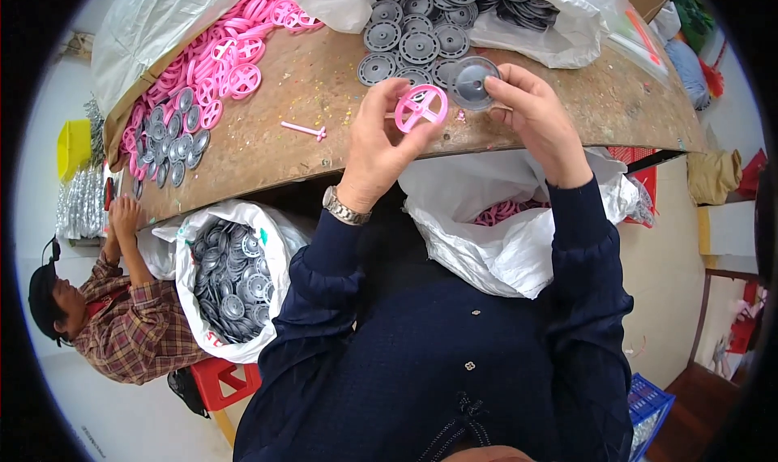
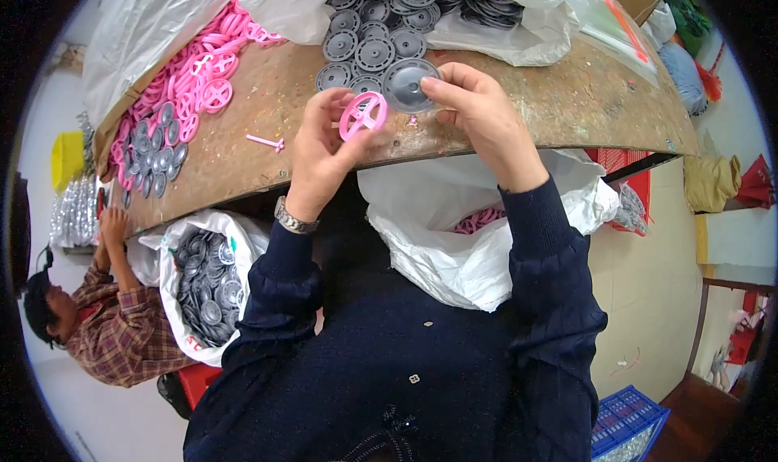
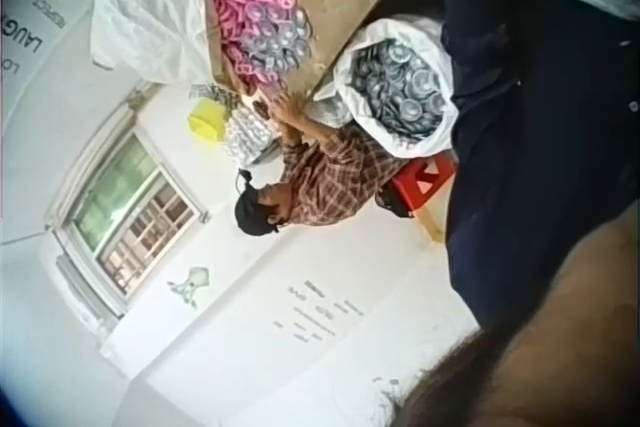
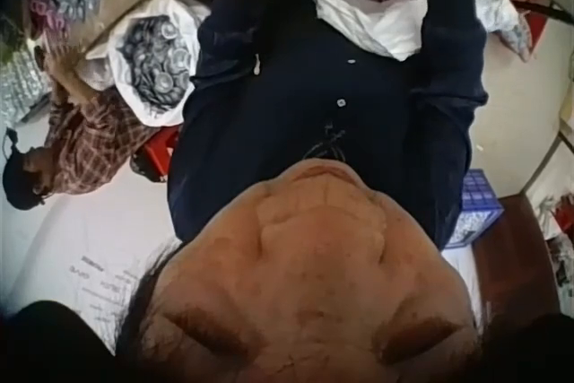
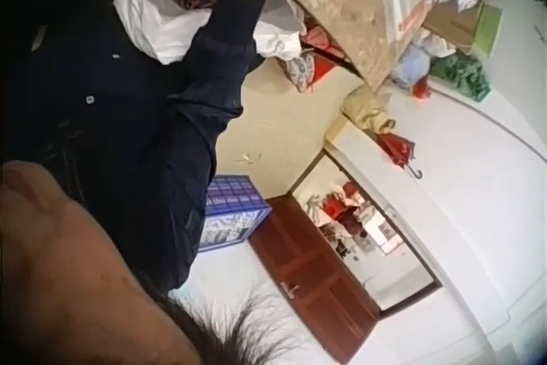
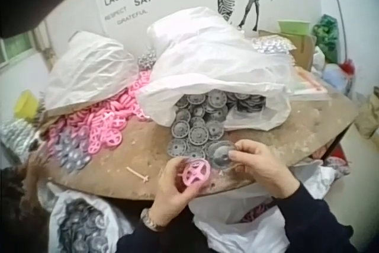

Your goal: Assembling plastic toy components by pressing grey rings onto pink wheel frames.

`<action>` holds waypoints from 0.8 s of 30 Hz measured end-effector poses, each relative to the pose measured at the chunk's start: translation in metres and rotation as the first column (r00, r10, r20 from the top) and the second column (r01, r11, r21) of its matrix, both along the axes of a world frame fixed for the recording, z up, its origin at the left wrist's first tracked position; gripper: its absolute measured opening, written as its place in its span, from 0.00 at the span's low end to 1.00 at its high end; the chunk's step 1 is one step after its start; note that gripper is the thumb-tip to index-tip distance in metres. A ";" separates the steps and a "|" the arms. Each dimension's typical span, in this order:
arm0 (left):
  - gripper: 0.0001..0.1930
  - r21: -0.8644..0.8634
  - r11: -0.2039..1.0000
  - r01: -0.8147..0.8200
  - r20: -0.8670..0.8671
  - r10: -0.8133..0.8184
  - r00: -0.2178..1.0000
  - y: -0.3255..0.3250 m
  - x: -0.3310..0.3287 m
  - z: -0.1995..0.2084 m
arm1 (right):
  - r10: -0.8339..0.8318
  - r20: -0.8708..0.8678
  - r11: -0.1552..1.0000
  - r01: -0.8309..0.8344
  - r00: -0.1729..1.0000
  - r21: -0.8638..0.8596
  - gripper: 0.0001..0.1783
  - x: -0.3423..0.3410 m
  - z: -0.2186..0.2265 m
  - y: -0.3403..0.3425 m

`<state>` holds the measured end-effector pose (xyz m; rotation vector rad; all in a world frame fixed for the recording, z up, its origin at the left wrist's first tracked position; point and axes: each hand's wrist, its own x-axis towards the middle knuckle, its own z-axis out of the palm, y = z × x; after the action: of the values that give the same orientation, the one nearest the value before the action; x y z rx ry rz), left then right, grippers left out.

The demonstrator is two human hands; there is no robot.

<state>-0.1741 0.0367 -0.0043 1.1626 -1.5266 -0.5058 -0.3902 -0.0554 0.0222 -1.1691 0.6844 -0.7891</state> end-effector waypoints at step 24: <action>0.21 0.221 0.874 0.432 -0.670 -0.186 0.719 0.021 -0.024 0.003 | -0.069 -0.121 0.949 0.028 0.990 -0.314 0.14 0.011 -0.001 0.049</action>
<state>-0.1979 0.0573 -0.0013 0.8525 -1.0408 -1.3286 -0.3789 -0.0062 0.0216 -1.5066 0.7147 -0.8903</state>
